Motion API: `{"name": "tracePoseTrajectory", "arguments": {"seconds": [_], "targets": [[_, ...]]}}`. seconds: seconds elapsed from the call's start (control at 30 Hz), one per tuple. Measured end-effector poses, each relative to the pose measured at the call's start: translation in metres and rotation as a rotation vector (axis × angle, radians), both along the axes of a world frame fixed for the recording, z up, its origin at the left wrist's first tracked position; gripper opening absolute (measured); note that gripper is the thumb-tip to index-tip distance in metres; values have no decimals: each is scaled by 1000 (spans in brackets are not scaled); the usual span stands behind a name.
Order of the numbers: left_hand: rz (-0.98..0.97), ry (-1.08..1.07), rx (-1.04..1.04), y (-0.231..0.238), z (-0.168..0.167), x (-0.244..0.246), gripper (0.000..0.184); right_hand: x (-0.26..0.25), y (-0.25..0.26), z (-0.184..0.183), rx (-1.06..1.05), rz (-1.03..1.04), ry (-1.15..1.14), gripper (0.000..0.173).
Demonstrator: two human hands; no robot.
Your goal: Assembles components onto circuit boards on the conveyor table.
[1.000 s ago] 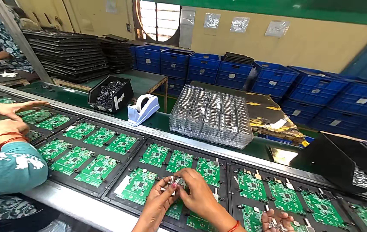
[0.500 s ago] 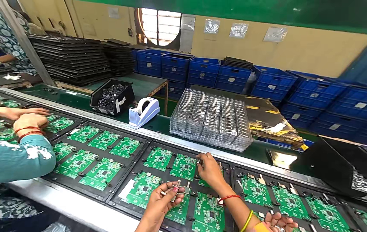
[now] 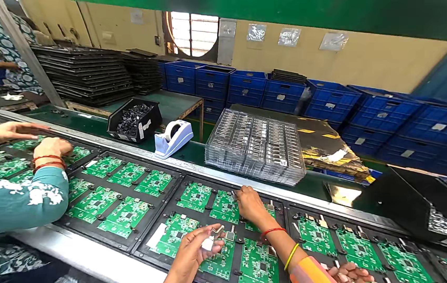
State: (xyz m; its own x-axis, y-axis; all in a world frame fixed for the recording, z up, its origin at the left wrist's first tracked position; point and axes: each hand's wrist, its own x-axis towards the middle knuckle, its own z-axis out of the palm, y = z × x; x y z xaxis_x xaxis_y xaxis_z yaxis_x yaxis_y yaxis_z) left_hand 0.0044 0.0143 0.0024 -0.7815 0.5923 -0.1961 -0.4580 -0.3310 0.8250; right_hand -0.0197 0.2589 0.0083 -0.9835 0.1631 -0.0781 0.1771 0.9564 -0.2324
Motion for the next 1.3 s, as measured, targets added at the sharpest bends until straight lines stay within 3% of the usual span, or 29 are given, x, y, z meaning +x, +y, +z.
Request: {"name": "tracePoseTrajectory", "arguments": {"seconds": [0.13,0.23,0.5,0.93,1.3], "targets": [[-19,11,8,1,-2,-1,34,2,6,1,-13,-12,7,33],[-38,30,-3,1,-2,0,32,5,9,0,-13,25,21,46],[-15,15,7,1,0,0,35,9,10,2,21,93,5,33],[-48,-51,58,1,-2,-2,35,20,34,-4,26,-8,49,32],[-18,16,14,0,-4,1,33,30,39,-2,22,-47,20,30]]}}
